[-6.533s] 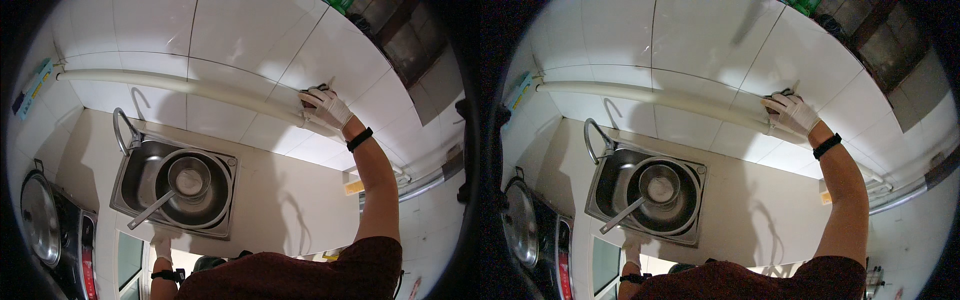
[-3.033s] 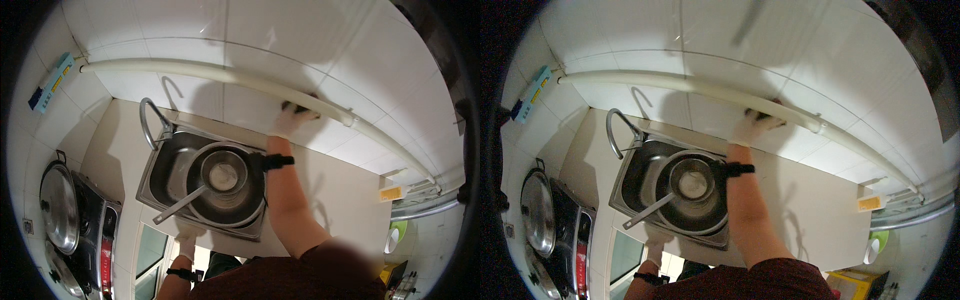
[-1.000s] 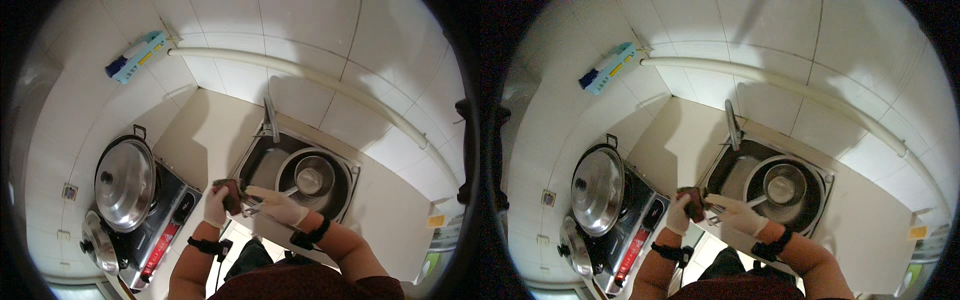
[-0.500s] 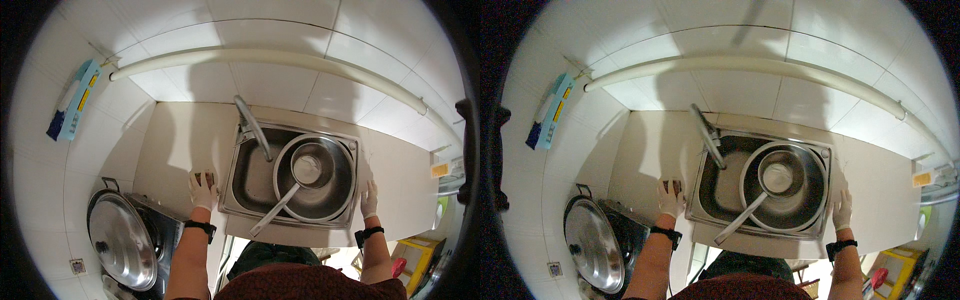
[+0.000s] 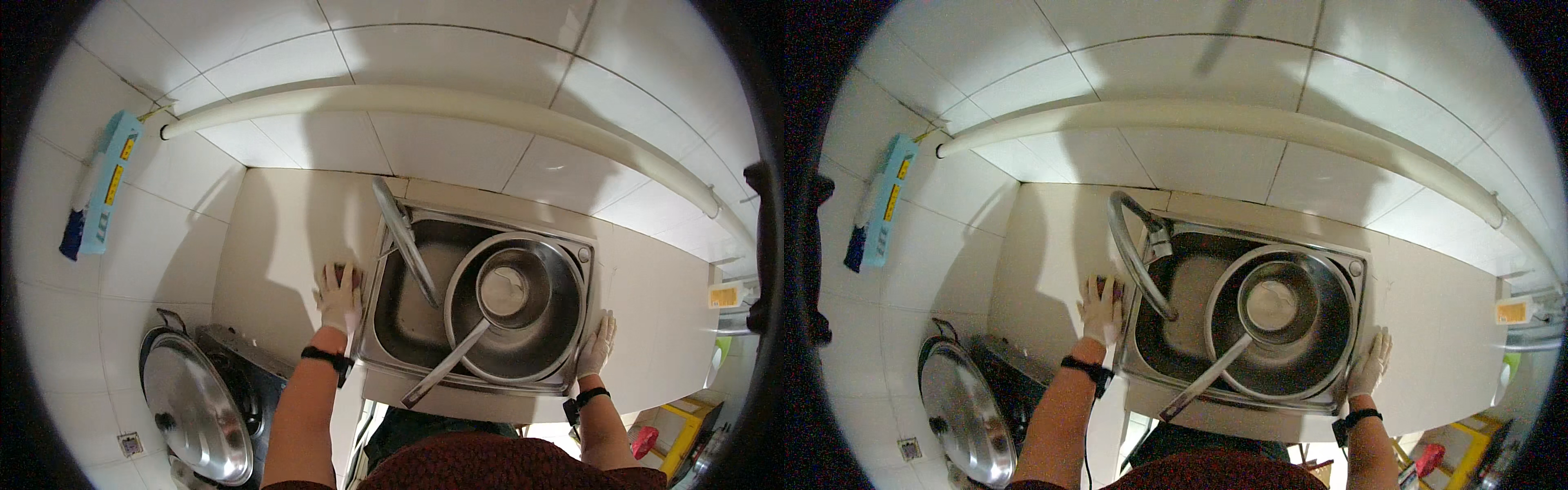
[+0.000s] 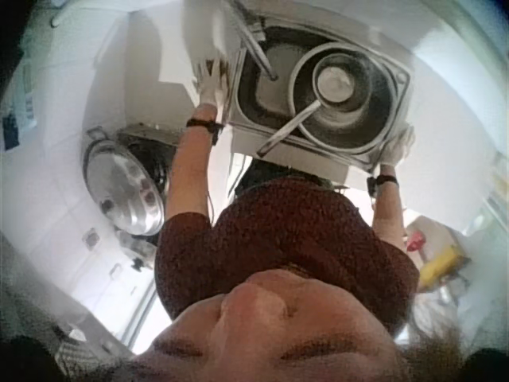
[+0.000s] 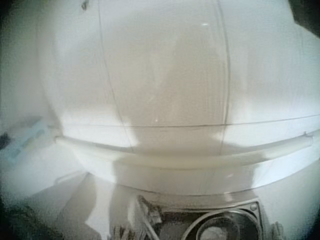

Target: The person wipes the kitchen countertop, cabinet doors, and wall tiles using a cloth while wearing gloves. They move a cleaning bottle aside to reach the surface and continue wiping around the sink and stove area.

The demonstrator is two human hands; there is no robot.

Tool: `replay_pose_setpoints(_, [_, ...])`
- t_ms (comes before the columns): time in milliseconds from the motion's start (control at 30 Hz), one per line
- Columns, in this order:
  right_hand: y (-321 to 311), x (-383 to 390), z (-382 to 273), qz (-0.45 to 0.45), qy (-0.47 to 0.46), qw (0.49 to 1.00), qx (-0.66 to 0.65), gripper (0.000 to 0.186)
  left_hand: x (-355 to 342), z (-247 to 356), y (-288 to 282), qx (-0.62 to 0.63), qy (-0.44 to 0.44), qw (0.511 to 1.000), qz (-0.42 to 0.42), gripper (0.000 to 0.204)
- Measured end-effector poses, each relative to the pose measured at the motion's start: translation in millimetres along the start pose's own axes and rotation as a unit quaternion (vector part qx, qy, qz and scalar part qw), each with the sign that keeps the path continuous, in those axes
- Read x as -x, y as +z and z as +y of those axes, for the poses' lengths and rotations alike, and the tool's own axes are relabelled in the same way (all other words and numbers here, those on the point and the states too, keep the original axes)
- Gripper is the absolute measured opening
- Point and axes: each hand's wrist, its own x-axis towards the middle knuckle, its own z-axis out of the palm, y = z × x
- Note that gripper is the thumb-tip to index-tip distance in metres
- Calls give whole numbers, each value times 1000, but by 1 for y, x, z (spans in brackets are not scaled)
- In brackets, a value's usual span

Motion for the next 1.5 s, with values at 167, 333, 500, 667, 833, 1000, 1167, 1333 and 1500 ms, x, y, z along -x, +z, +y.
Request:
replay_pose_setpoints(167, [0,-1,2,-15,-16,1000,-8,56,-114,22,-10,-15,93,994,49,60])
replay_pose_setpoints(333, [3,0,8,-19,1,1000,3,56,-186,47,-23,-2,109,991,75,60])
replay_pose_setpoints(500, [8,-1,15,-19,15,999,-29,56,-192,33,-33,29,157,986,47,61])
replay_pose_setpoints(667, [9,1,17,-23,37,999,-26,53,-213,-43,-36,-109,196,969,101,50])
replay_pose_setpoints(833, [11,0,17,-32,61,997,-43,53,-275,-155,-58,-80,44,988,127,47])
replay_pose_setpoints(1000, [15,-1,18,-27,81,996,5,52,-312,-214,-92,-67,-128,985,92,47])
replay_pose_setpoints(1167, [20,1,22,-21,116,993,6,57,-310,-230,-88,-73,-263,954,123,49])
replay_pose_setpoints(1333, [15,3,27,-15,47,999,23,55,-349,-233,-70,60,-112,975,182,49])
replay_pose_setpoints(1500, [9,1,22,-19,22,999,-19,55,-334,-179,-47,53,-10,977,205,47])
